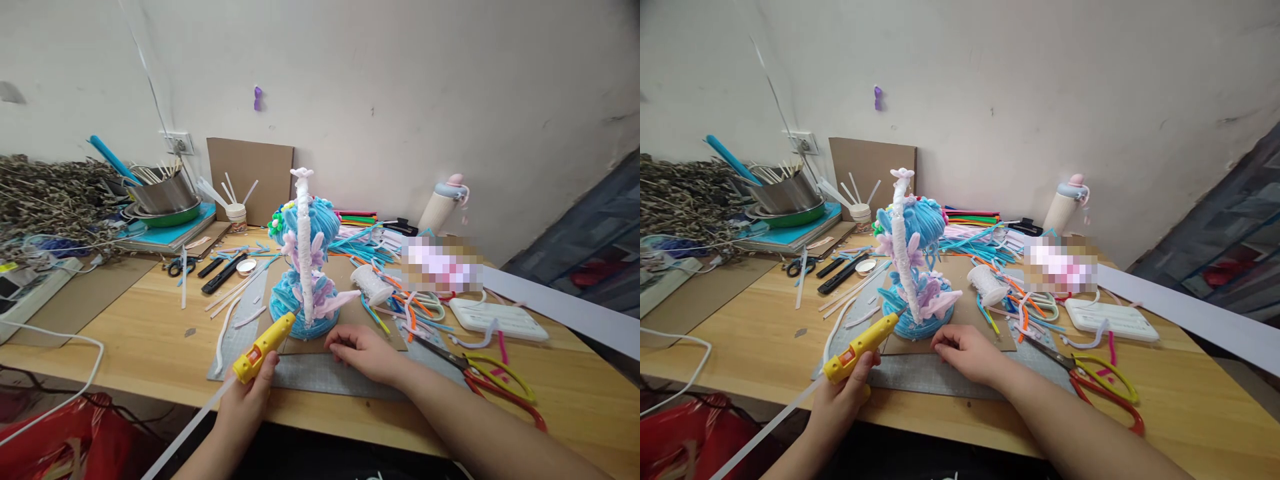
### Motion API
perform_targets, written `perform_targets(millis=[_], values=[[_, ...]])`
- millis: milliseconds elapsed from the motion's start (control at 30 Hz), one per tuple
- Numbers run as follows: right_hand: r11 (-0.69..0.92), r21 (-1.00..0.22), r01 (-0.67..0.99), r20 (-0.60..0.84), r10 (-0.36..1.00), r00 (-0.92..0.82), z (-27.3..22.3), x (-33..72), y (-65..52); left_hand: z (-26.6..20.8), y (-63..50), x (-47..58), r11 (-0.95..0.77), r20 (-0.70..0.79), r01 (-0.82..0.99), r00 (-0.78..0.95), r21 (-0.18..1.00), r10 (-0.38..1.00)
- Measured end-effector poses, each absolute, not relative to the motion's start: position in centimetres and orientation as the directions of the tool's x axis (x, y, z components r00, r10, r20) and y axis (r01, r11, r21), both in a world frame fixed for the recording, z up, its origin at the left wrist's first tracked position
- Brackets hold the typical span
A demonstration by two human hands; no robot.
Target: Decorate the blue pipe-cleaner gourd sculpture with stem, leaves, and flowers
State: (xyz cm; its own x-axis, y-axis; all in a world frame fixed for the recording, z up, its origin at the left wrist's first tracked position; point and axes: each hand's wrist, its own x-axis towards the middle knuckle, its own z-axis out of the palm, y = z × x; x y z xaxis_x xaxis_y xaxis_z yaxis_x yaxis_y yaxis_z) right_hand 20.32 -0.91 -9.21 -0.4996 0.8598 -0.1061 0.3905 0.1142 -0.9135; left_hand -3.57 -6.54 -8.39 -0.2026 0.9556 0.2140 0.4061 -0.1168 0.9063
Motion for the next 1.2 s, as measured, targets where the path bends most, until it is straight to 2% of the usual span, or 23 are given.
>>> perform_targets(millis=[267,533,767,1033,1200], values=[[0.108,-0.910,0.401,-0.116,0.861,-0.494,-9.0,20.3,-0.9,-8.6,-6.5,-3.5,-0.149,0.253,0.432,-0.192,0.889,0.948],[0.101,-0.918,0.383,-0.115,0.858,-0.500,-8.7,20.2,-1.0,-9.5,-6.8,-3.8,-0.071,0.188,0.433,-0.233,0.898,0.954],[0.108,-0.914,0.390,-0.116,0.854,-0.508,-8.8,20.3,-0.9,-9.9,-7.1,-4.8,-0.070,0.169,0.446,-0.186,0.892,0.968],[0.111,-0.919,0.379,-0.112,0.847,-0.520,-9.3,20.4,-0.7,-9.4,-6.5,-4.5,-0.190,0.276,0.453,-0.130,0.871,0.952],[0.098,-0.925,0.367,-0.116,0.847,-0.519,-9.4,20.4,-0.8,-9.5,-6.4,-4.4,-0.228,0.316,0.406,-0.163,0.885,0.935]])
